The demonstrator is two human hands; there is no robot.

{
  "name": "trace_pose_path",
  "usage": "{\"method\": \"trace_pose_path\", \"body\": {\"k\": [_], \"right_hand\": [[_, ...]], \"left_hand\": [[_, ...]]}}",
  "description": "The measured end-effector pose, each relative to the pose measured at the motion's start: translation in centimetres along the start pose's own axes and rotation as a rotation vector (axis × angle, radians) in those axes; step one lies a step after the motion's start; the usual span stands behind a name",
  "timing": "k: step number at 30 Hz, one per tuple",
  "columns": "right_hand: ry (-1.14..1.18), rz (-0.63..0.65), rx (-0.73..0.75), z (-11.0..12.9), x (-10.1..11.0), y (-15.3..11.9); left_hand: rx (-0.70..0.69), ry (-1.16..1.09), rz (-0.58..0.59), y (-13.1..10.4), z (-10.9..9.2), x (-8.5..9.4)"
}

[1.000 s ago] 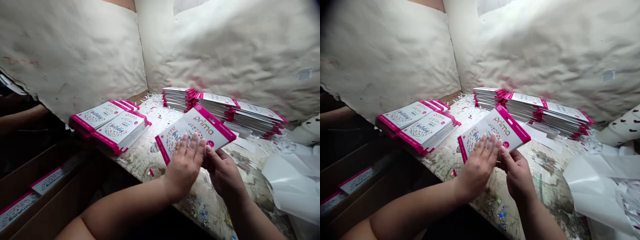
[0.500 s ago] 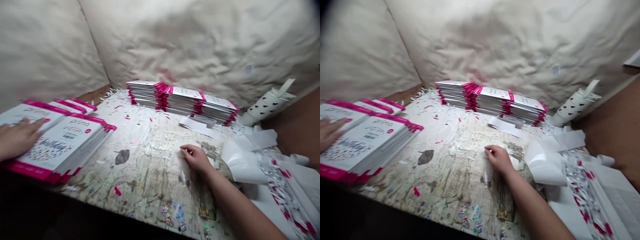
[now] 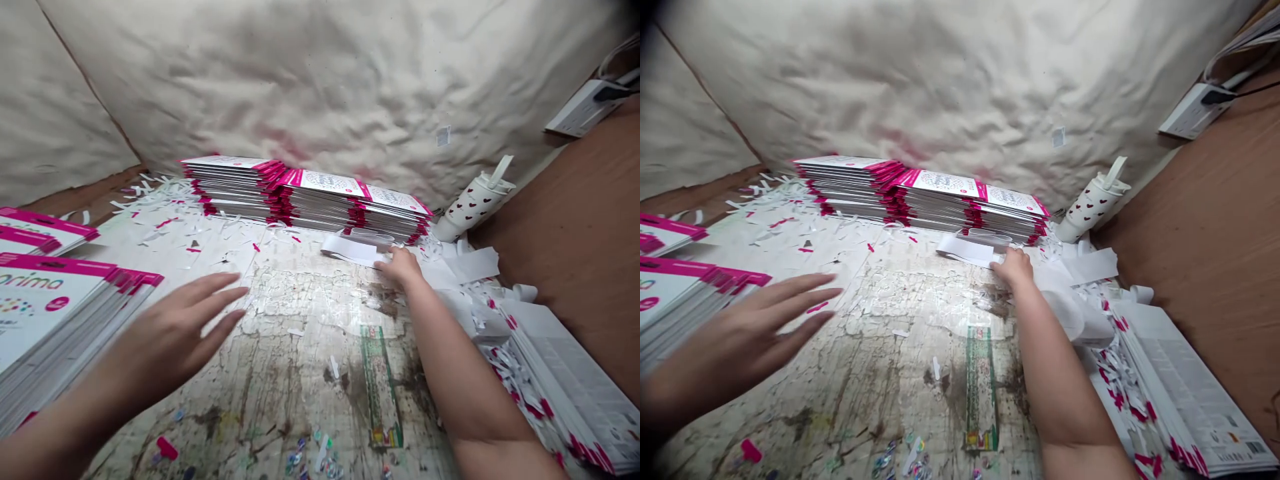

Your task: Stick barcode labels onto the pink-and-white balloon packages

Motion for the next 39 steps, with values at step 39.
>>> {"method": "trace_pose_path", "body": {"k": [39], "right_hand": [[-0.024, 0.841, 0.218, 0.2, 3.0, -9.8]], "left_hand": [[0.303, -0.291, 0.925, 1.3, -1.8, -8.4]]}}
Point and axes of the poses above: each hand's wrist, its own y-axis towards the middle knuckle, its own x-axis out of the back of the hand, z = x × y, the point moved 5 cm from there along y, towards the middle knuckle
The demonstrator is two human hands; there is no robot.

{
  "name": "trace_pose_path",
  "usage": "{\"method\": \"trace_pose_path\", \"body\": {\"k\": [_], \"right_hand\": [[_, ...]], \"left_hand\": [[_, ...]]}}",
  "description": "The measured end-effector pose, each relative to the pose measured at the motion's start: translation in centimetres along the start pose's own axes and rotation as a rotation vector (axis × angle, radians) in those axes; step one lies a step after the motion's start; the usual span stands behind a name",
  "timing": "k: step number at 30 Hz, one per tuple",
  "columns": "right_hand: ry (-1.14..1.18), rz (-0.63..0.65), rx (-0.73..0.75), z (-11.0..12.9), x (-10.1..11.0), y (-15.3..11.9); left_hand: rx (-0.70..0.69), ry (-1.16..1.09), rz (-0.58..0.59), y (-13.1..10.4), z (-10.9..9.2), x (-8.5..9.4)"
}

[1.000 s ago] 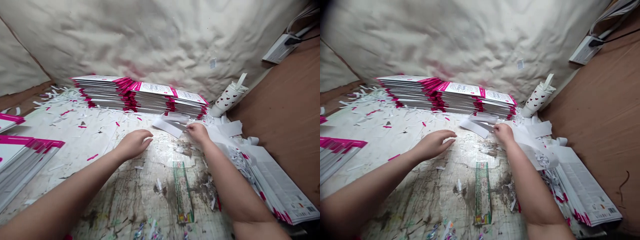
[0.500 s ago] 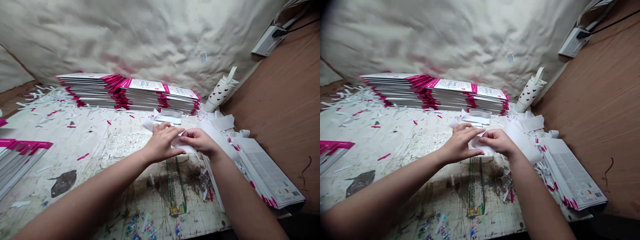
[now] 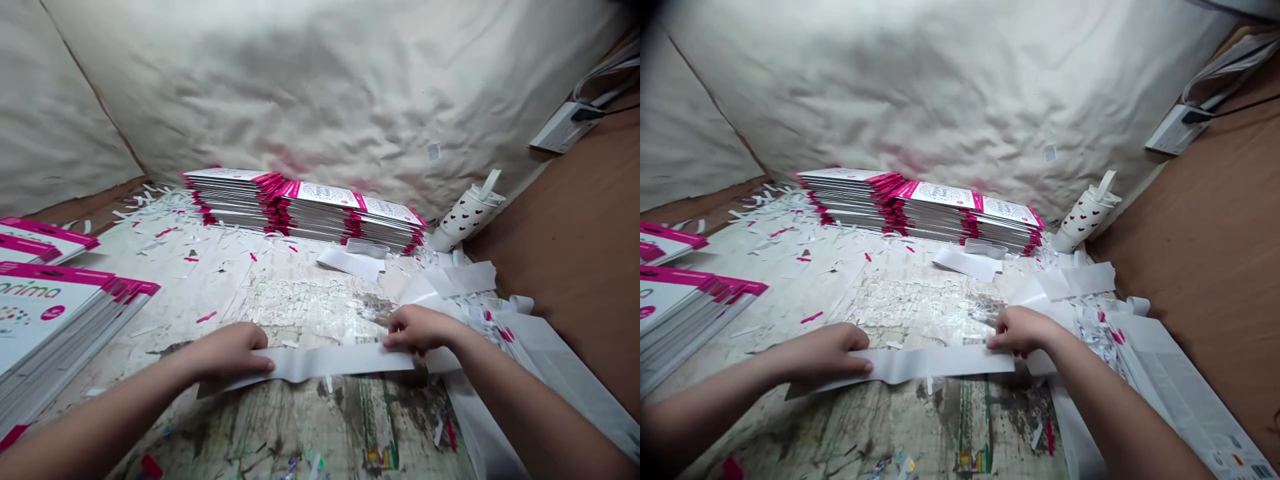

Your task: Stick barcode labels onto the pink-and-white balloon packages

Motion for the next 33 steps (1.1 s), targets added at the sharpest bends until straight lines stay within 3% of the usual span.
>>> {"method": "trace_pose_path", "body": {"k": [3, 6, 8, 12, 17, 33], "right_hand": [[-0.396, -0.502, 0.193, 6.4, 5.6, 2.9], [-0.49, -0.79, 0.361, 12.7, 11.4, 6.5], [-0.496, -0.812, 0.356, 15.2, 14.5, 9.7], [-0.487, -0.707, 0.324, 17.1, 18.1, 14.9], [-0.513, -0.643, 0.322, 17.3, 19.5, 16.4], [-0.805, -0.716, 0.355, 18.6, 18.0, 14.9]], "left_hand": [[-0.007, 0.233, -0.278, -1.1, -1.0, -0.9], [-0.026, 0.382, -0.581, -2.4, -2.6, -1.5], [-0.123, 0.377, -0.675, -2.7, -3.6, -2.5], [-0.367, 0.268, -0.641, -2.0, -4.6, -4.2], [-0.371, 0.1, -0.536, -1.0, -3.7, -3.9], [-0.409, -0.013, -0.491, -0.9, -3.5, -4.4]]}}
Point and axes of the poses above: each hand's wrist, its own y-axis towards the middle knuckle, its own x-axis out of the back of the hand, z = x × y, the point moved 5 cm from there along y, towards the middle knuckle
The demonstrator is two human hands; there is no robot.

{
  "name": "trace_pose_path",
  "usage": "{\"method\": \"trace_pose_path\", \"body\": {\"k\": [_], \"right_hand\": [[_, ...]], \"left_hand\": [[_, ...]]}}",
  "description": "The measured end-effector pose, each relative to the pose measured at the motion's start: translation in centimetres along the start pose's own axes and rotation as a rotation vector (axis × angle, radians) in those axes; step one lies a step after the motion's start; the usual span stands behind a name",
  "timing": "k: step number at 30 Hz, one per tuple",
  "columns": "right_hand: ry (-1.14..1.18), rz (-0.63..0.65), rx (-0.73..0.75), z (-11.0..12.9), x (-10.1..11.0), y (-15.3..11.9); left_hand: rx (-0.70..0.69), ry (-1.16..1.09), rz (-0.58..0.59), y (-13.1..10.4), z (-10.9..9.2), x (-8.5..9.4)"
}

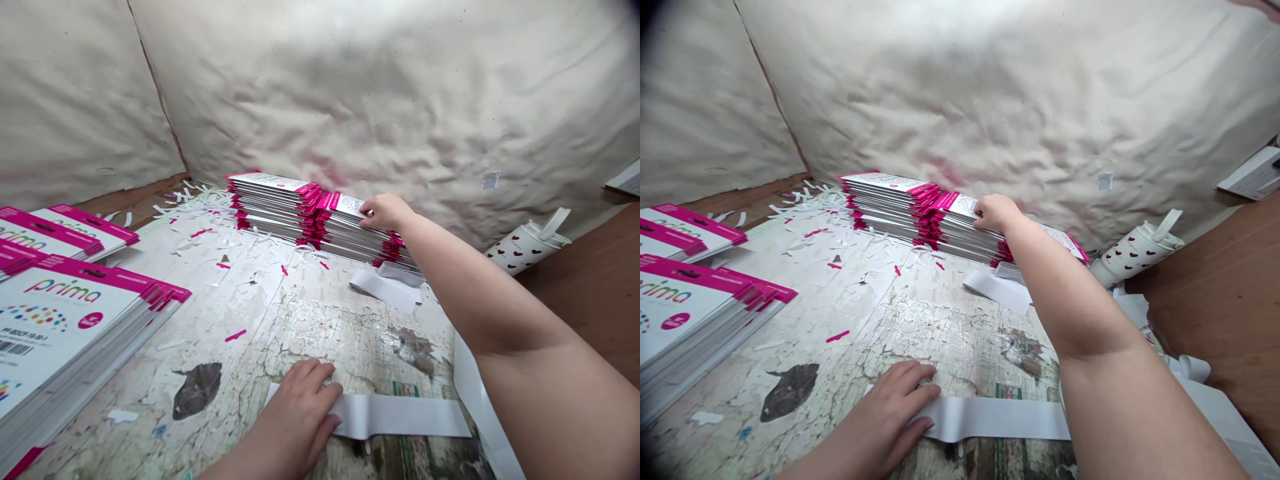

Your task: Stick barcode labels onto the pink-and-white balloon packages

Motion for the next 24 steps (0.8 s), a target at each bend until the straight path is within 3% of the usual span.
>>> {"method": "trace_pose_path", "body": {"k": [6, 13, 15, 17, 19, 20, 22, 24], "right_hand": [[-0.028, -0.046, -0.022, 0.8, -0.1, 0.2], [0.046, -0.24, -0.24, 2.1, -0.4, -0.1], [0.201, -0.412, -0.252, 1.3, 1.3, 0.1], [0.501, -0.699, -0.203, 0.0, 4.1, -0.2], [0.796, -0.96, -0.077, -0.8, 7.2, -1.7], [0.878, -1.018, -0.013, -0.7, 8.6, -3.1], [0.938, -0.988, 0.1, 1.0, 11.0, -7.2], [0.942, -0.823, 0.151, 4.0, 12.0, -12.9]], "left_hand": [[0.0, -0.011, -0.017, 0.0, 0.0, 0.0], [-0.002, -0.017, -0.044, 0.2, 0.3, 0.5], [-0.007, -0.028, -0.085, 0.2, 0.5, 0.7], [-0.01, -0.076, -0.139, 0.4, 0.6, 1.0], [0.011, -0.212, -0.189, 0.6, 1.0, 1.4], [0.045, -0.33, -0.205, 0.7, 1.4, 1.8], [0.139, -0.626, -0.229, 0.8, 2.4, 2.7], [0.182, -0.858, -0.223, 0.7, 2.9, 4.0]]}}
Point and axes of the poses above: each hand's wrist, its own y-axis towards the middle knuckle, its own x-axis out of the back of the hand, z = x × y, the point moved 5 cm from there along y, towards the middle knuckle
